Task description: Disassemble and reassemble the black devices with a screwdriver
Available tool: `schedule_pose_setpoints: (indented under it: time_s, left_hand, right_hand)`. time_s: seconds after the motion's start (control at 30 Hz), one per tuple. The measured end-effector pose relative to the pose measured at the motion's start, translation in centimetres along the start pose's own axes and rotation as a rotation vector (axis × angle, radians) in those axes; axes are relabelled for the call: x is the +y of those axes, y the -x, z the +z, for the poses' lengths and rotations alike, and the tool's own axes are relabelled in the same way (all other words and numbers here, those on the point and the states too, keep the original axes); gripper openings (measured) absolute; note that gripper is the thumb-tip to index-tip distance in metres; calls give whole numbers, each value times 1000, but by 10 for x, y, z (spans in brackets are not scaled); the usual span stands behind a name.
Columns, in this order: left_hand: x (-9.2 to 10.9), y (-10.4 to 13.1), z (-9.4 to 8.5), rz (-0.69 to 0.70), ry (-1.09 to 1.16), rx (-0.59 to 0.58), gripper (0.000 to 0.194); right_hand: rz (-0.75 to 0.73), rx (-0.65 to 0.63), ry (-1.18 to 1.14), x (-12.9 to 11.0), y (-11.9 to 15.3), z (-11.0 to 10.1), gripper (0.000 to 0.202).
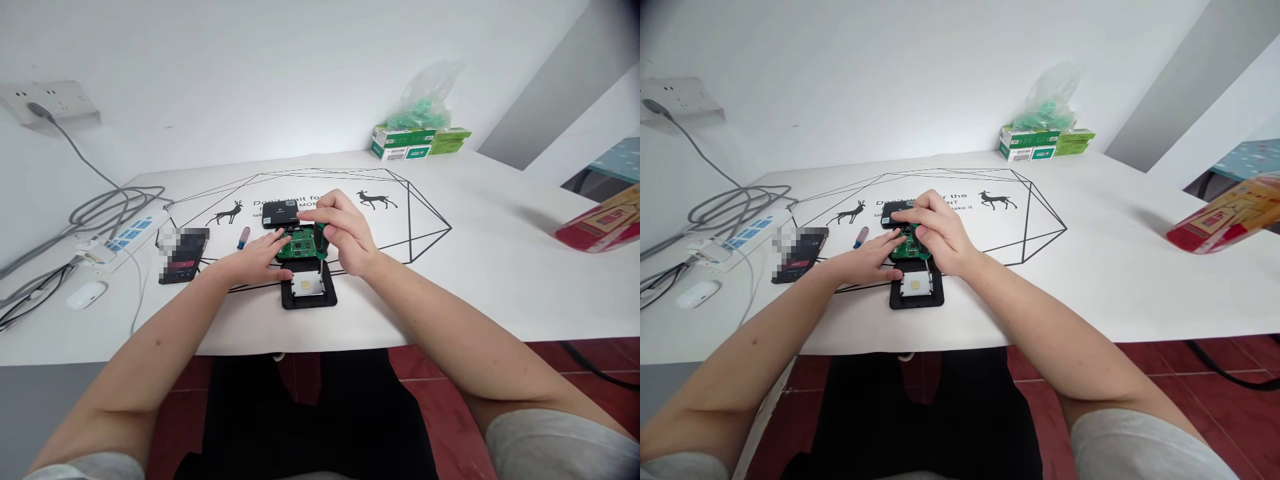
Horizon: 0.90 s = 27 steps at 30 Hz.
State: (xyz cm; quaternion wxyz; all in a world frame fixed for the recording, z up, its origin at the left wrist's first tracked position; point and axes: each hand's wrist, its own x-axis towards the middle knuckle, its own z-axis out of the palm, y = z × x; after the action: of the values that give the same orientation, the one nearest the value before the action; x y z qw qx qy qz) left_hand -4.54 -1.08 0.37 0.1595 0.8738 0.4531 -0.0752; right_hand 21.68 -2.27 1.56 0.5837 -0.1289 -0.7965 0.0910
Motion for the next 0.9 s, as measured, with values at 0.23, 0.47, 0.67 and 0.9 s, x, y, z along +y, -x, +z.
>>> schedule_pose_setpoints:
  time_s: [0.23,0.47,0.67,0.9]
  left_hand:
    - [0,0,0,-14,10,-5,115]
    - [1,1,0,-11,10,-13,115]
    - [-2,1,1,-16,-2,-5,116]
    - [-3,1,2,-3,15,7,114]
  right_hand:
    - [-15,81,79,-6,-2,9,19]
    - [130,147,-5,-3,-3,11,7]
    - [206,79,-314,-1,-1,8,12]
    - [114,84,-256,-3,-4,5,9]
